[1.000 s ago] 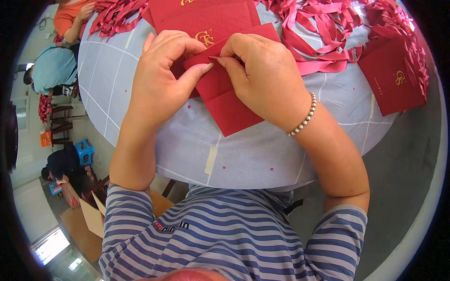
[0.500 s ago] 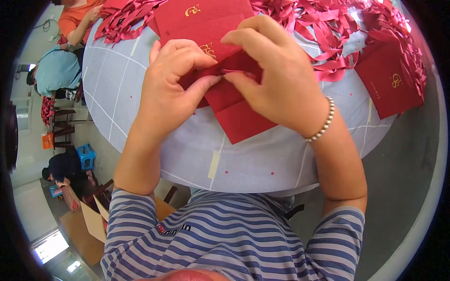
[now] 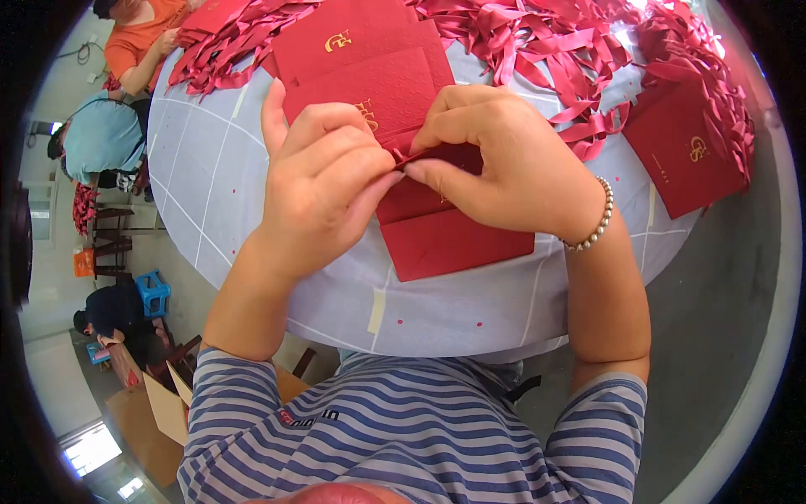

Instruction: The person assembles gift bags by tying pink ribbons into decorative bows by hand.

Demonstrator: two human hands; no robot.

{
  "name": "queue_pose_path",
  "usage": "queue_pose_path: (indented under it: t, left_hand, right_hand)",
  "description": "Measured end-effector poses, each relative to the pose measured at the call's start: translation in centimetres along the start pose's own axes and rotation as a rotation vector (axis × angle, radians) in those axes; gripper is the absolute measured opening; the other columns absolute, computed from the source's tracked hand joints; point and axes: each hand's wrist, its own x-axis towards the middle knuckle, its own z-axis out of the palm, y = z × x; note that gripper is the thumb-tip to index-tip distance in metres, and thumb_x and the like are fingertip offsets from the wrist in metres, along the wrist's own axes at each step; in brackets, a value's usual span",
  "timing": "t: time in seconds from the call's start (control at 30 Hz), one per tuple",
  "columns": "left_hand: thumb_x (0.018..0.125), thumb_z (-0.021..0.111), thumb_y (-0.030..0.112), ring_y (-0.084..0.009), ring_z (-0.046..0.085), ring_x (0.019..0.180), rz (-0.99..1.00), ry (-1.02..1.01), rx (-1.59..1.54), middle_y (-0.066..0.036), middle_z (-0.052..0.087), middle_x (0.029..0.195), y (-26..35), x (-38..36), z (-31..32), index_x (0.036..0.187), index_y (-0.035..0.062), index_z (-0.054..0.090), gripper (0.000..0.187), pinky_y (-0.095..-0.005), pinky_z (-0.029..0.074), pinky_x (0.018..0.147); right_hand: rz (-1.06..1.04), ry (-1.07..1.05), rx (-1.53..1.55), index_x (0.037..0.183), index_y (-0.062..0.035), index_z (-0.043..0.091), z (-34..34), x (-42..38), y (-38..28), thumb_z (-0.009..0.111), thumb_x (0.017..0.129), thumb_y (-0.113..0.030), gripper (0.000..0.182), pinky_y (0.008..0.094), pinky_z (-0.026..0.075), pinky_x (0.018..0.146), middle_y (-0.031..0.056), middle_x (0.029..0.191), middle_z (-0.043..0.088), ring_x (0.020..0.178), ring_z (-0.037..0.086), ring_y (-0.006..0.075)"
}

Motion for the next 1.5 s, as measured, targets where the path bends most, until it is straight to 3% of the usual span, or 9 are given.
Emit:
queue_pose_path:
  t: [0.6,0.7,0.9,0.97,1.17,1.2,1.3,1.37,1.5]
  left_hand:
    - [0.072,0.071,0.008,-0.0171,0.061,0.095,0.175,-0.028,0.096,0.004,0.059,0.078,1.3,-0.1,1.8,0.078,0.0127,0.063,0.011,-0.0674,0.020,0.113]
    - [0.071,0.082,0.008,-0.0231,0.061,0.092,-0.038,-0.118,-0.129,0.000,0.062,0.080,0.7,0.1,1.2,0.085,0.0100,0.065,0.022,-0.0655,0.025,0.109]
    - [0.075,0.085,0.017,-0.0191,0.059,0.081,-0.239,-0.311,-0.261,0.000,0.060,0.077,0.6,0.3,-0.5,0.085,0.0101,0.066,0.023,-0.0569,0.028,0.112]
    - [0.081,0.083,0.031,-0.0175,0.056,0.069,-0.359,-0.274,-0.209,0.001,0.054,0.067,0.1,0.3,-1.0,0.085,0.0106,0.065,0.027,-0.0594,0.030,0.110]
    - [0.085,0.079,0.026,-0.0223,0.058,0.075,-0.419,-0.107,0.293,0.000,0.058,0.067,-1.8,-0.2,-0.8,0.079,0.0081,0.065,0.023,-0.0534,0.039,0.101]
    - [0.085,0.079,0.026,-0.0223,0.058,0.075,-0.419,-0.105,0.297,0.000,0.058,0.067,-2.0,-0.1,-0.7,0.079,0.0081,0.065,0.023,-0.0534,0.039,0.101]
    - [0.083,0.079,0.018,-0.0245,0.059,0.079,-0.217,0.065,0.198,-0.003,0.063,0.076,-2.0,0.3,0.0,0.083,0.0071,0.066,0.017,-0.0486,0.043,0.092]
    - [0.080,0.079,0.013,-0.0264,0.060,0.082,-0.268,0.059,-0.163,-0.006,0.065,0.083,-1.2,0.3,1.0,0.088,0.0059,0.067,0.015,-0.0441,0.044,0.087]
    - [0.085,0.073,0.008,-0.0281,0.061,0.089,-0.160,-0.105,-0.075,-0.008,0.066,0.092,-1.6,-0.1,1.8,0.100,0.0042,0.071,0.016,-0.0408,0.045,0.087]
  right_hand:
    - [0.419,-0.388,-0.069,0.080,0.0025,0.071,-0.8,0.7,0.0,0.070,0.080,-0.010,0.013,0.0309,0.049,0.059,0.0135,0.071,0.067,0.061,0.063,0.0196]
    - [0.243,-0.141,0.002,0.089,0.0039,0.067,0.8,-0.1,1.0,0.068,0.087,-0.009,0.013,0.0319,0.049,0.062,0.0149,0.076,0.065,0.065,0.063,0.0211]
    - [0.583,0.536,0.139,0.094,-0.0013,0.065,-0.6,1.1,1.8,0.061,0.103,-0.018,0.019,0.0212,0.041,0.054,-0.0051,0.070,0.061,0.061,0.052,0.0037]
    - [0.229,0.720,0.125,0.094,-0.0007,0.065,-0.4,0.9,4.9,0.063,0.102,-0.015,0.017,0.0221,0.042,0.054,-0.0050,0.073,0.062,0.062,0.052,0.0031]
    - [0.495,0.187,-0.138,0.094,-0.0004,0.071,-5.3,-2.3,4.6,0.073,0.095,-0.019,0.019,0.0212,0.041,0.061,-0.0057,0.077,0.060,0.068,0.048,0.0023]
    - [0.335,0.156,-0.095,0.085,-0.0001,0.070,-5.0,-2.2,4.2,0.077,0.085,-0.018,0.019,0.0258,0.045,0.056,0.0051,0.066,0.061,0.061,0.055,0.0081]
    - [0.361,-0.221,-0.147,0.086,0.0009,0.071,-5.2,-2.7,2.7,0.082,0.079,-0.016,0.022,0.0285,0.049,0.061,0.0081,0.074,0.066,0.065,0.061,0.0148]
    - [0.263,-0.300,-0.139,0.087,0.0017,0.070,-4.0,-3.4,3.1,0.081,0.078,-0.013,0.021,0.0338,0.052,0.064,0.0112,0.075,0.067,0.068,0.065,0.0224]
    - [0.231,-0.346,-0.296,0.091,0.0038,0.067,-2.8,-2.9,4.1,0.075,0.082,-0.011,0.018,0.0371,0.055,0.069,0.0144,0.081,0.068,0.072,0.066,0.0276]
